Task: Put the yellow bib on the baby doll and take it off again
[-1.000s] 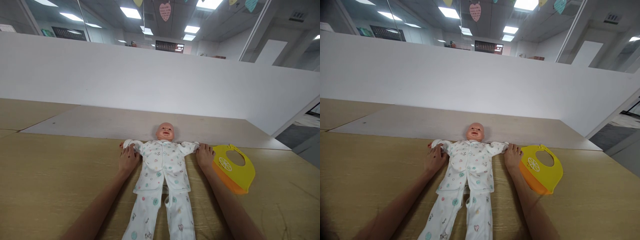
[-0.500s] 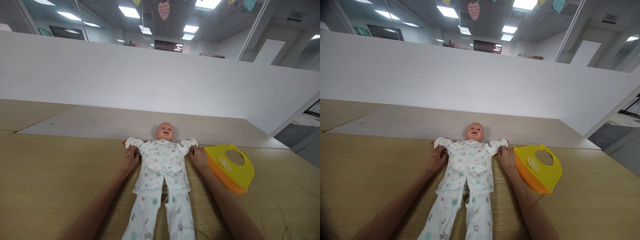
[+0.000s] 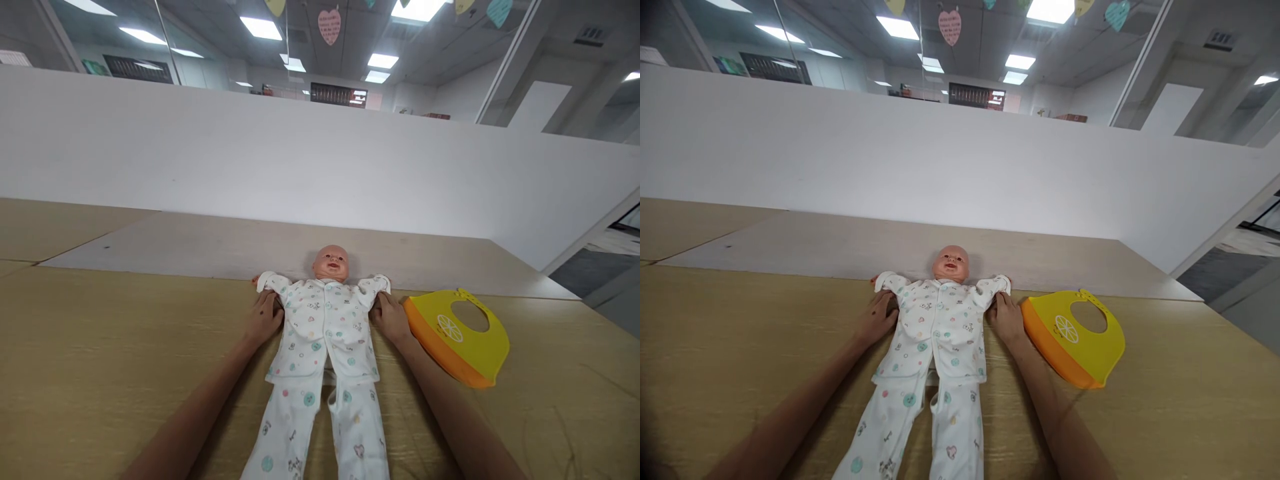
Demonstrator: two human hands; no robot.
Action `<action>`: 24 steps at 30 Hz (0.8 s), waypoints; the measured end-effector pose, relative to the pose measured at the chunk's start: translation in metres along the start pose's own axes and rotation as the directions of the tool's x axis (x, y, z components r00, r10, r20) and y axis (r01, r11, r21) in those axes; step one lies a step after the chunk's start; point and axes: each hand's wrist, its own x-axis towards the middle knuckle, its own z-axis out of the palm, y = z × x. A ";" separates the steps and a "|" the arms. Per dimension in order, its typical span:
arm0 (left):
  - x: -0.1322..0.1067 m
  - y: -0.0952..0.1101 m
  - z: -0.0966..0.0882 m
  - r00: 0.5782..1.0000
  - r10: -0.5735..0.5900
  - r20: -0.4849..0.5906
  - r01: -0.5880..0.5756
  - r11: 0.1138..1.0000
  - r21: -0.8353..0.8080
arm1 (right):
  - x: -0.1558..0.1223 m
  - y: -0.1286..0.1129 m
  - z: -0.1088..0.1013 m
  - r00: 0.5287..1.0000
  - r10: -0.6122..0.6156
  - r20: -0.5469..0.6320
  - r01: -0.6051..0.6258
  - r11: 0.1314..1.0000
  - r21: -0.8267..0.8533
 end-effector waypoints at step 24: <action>-0.024 0.045 -0.034 0.988 -0.115 0.100 0.077 0.944 0.320 | -0.055 0.010 0.022 0.971 -0.154 -0.185 0.195 0.954 0.227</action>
